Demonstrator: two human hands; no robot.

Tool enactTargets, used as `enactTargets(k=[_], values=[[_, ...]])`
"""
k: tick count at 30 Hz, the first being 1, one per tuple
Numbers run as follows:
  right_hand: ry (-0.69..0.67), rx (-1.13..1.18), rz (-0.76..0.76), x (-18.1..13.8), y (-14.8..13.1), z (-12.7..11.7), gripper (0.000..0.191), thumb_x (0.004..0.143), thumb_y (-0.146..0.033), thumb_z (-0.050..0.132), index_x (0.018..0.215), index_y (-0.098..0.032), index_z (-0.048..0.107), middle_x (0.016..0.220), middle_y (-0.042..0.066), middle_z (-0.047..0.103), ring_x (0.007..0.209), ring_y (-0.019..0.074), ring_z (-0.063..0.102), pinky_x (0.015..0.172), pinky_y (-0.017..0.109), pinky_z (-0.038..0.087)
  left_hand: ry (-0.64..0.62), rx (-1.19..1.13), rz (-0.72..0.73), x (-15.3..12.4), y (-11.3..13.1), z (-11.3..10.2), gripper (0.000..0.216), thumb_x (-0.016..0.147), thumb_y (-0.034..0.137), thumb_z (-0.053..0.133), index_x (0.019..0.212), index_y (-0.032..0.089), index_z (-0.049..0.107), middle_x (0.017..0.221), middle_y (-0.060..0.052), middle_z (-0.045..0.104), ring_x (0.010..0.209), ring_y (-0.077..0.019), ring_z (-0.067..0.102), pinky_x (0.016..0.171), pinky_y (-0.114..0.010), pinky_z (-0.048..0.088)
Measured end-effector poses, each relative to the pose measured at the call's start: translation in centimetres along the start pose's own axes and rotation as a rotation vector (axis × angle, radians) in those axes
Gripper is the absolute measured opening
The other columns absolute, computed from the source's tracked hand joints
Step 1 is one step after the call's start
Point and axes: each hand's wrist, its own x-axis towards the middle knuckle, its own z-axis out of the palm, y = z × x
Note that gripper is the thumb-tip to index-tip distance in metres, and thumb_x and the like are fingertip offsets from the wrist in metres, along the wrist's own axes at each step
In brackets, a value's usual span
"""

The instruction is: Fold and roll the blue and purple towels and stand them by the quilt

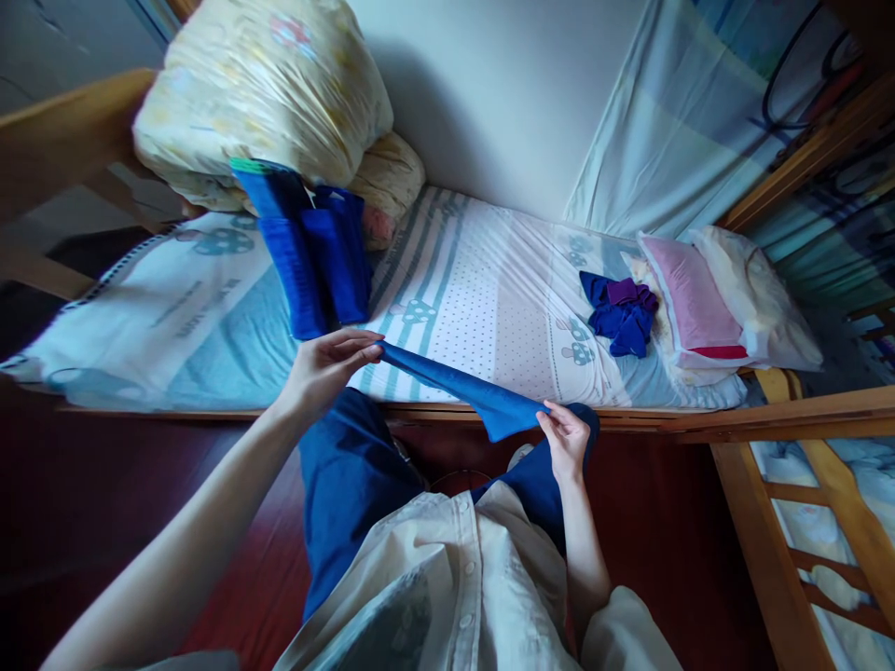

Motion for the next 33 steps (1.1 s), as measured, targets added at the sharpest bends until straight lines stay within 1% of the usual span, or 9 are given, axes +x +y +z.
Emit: enactTargets(k=[4,8,12,16,19,22,26,30,33], values=[[-0.005,0.001,0.010,-0.2,-0.7,-1.2,0.044,0.064,-0.048,0.091,0.094,-0.017,0.083,0.087,0.009,0.080,0.079,0.0213,0.075,0.076,0.034,0.062,-0.026,-0.029,-0.038,-1.4,0.9,-0.6,0.057,0.055,0.064,0.088,0.088,0.019,0.076,0.084,-0.009,0.076,0.077,-0.0236,0.071,0.070,-0.034,0.059],[-0.037,0.012,0.036,-0.7,-1.7,-2.3,0.042,0.063,-0.046,0.093,0.091,-0.018,0.082,0.082,0.008,0.079,0.074,0.0189,0.073,0.073,0.032,0.061,-0.040,-0.072,-0.109,-3.1,1.9,-1.2,0.057,0.049,0.063,0.093,0.083,0.019,0.077,0.081,-0.007,0.076,0.072,-0.0198,0.068,0.067,-0.030,0.056],[-0.091,0.135,0.119,-1.0,-3.0,-3.1,0.041,0.059,-0.044,0.097,0.089,-0.021,0.082,0.082,0.005,0.079,0.071,0.0157,0.071,0.071,0.029,0.058,-0.032,-0.084,-0.107,-4.4,2.4,-1.6,0.051,0.051,0.059,0.093,0.081,0.020,0.078,0.077,-0.005,0.075,0.072,-0.0185,0.067,0.065,-0.027,0.055],[-0.123,0.231,0.200,-0.9,-4.1,-3.2,0.040,0.056,-0.040,0.099,0.088,-0.024,0.081,0.084,0.002,0.079,0.072,0.0135,0.068,0.071,0.027,0.056,-0.060,-0.074,-0.069,-4.6,2.2,-1.7,0.048,0.056,0.059,0.092,0.081,0.020,0.078,0.078,-0.006,0.075,0.072,-0.0181,0.067,0.064,-0.027,0.056],[-0.163,0.219,0.236,0.1,-4.4,-3.0,0.042,0.054,-0.039,0.100,0.087,-0.024,0.080,0.083,0.001,0.078,0.073,0.0135,0.067,0.071,0.027,0.054,-0.088,-0.071,-0.083,-3.8,1.2,-1.4,0.051,0.056,0.059,0.092,0.084,0.019,0.078,0.080,-0.008,0.075,0.071,-0.0186,0.067,0.062,-0.027,0.055],[-0.254,0.177,0.261,2.9,-4.1,-2.3,0.044,0.053,-0.039,0.099,0.088,-0.022,0.079,0.078,0.001,0.075,0.071,0.0130,0.065,0.067,0.026,0.051,-0.162,-0.076,-0.118,-1.5,-0.5,-0.8,0.053,0.054,0.056,0.094,0.086,0.018,0.077,0.077,-0.007,0.074,0.071,-0.0195,0.068,0.064,-0.029,0.056],[-0.342,0.126,0.235,9.3,-4.1,-0.2,0.049,0.047,-0.036,0.098,0.087,-0.021,0.075,0.073,-0.002,0.069,0.067,0.0110,0.061,0.059,0.023,0.045,-0.235,-0.127,-0.141,4.5,-1.4,0.7,0.051,0.054,0.048,0.094,0.087,0.016,0.073,0.074,-0.005,0.071,0.073,-0.0185,0.067,0.072,-0.034,0.058],[-0.311,0.055,0.057,16.3,-5.7,3.2,0.048,0.053,-0.036,0.092,0.092,-0.021,0.070,0.075,-0.003,0.067,0.069,0.0105,0.059,0.061,0.022,0.044,-0.144,-0.183,-0.034,11.3,1.1,2.7,0.035,0.062,0.034,0.088,0.084,0.013,0.070,0.072,-0.004,0.069,0.071,-0.0158,0.064,0.083,-0.043,0.058],[-0.223,0.038,-0.119,19.9,-6.7,5.3,0.045,0.060,-0.034,0.086,0.100,-0.021,0.068,0.080,-0.002,0.068,0.073,0.0121,0.061,0.066,0.023,0.046,-0.068,-0.167,0.095,14.1,3.5,3.4,0.032,0.066,0.037,0.085,0.088,0.017,0.072,0.078,-0.003,0.071,0.078,-0.0179,0.067,0.089,-0.046,0.057]])
